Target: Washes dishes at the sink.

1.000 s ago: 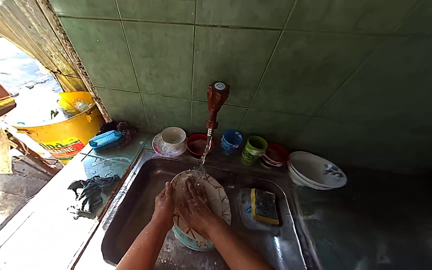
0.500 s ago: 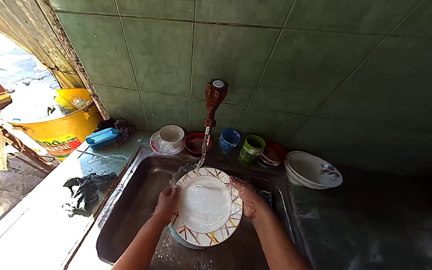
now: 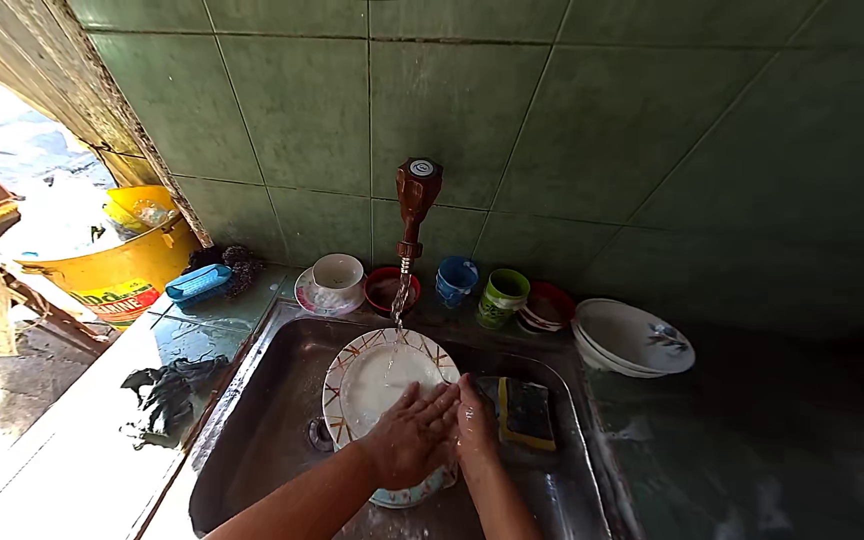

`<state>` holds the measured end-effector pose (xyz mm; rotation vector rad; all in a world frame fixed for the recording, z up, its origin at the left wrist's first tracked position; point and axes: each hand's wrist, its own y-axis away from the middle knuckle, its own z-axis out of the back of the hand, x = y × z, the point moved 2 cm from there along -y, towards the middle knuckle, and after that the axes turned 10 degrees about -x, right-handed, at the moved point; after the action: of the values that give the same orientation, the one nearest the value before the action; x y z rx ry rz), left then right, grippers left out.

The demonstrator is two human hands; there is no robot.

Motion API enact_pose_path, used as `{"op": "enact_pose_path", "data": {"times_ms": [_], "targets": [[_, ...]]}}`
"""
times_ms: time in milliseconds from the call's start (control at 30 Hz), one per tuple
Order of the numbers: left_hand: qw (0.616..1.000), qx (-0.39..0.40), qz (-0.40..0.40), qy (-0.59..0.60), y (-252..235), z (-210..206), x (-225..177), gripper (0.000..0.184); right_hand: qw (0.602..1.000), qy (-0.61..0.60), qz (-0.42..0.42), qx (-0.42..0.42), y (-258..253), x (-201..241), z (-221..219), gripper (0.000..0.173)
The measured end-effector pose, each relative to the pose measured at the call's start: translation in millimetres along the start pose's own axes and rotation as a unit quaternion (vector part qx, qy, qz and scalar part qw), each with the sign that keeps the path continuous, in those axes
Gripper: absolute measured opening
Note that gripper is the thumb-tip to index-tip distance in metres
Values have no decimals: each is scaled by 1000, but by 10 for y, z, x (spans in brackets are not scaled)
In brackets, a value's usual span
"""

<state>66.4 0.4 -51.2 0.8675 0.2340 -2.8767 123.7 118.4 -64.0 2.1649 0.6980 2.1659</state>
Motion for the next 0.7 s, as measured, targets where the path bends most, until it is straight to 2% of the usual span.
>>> {"op": "enact_pose_path", "data": {"times_ms": [67, 100, 133, 200, 300, 367, 400, 467, 600, 667, 700], "targets": [[996, 0, -83, -26, 294, -28, 66, 61, 1000, 6, 6, -18, -52, 86, 96, 41], [994, -18, -92, -47, 414, -10, 165, 63, 1000, 14, 13, -18, -68, 126, 135, 42], [995, -30, -69, -67, 505, 48, 275, 66, 999, 21, 19, -15, -76, 148, 164, 43], [994, -30, 52, -94, 530, 260, 457, 69, 999, 38, 17, -11, -53, 156, 186, 44], [956, 17, 257, -141, 219, 508, 593, 77, 997, 72, -4, 1, 94, 31, 106, 41], [939, 1, 312, -145, -17, 469, 609, 81, 995, 88, -23, 32, 241, -40, 2, 40], [942, -10, 309, -134, -112, 403, 574, 80, 994, 89, -32, 47, 305, -62, -46, 40], [963, -16, 254, -92, -224, 235, 393, 71, 995, 72, -37, 55, 333, -139, -93, 39], [996, 30, 70, -55, -51, -56, -40, 64, 1000, 27, 1, 13, 33, -201, 91, 40], [997, 41, -25, -67, 147, -122, -99, 64, 999, 24, 17, -28, -126, -107, 248, 40], [994, 23, -62, -92, 238, -122, -59, 64, 998, 33, 27, -48, -181, -37, 338, 42]]}}
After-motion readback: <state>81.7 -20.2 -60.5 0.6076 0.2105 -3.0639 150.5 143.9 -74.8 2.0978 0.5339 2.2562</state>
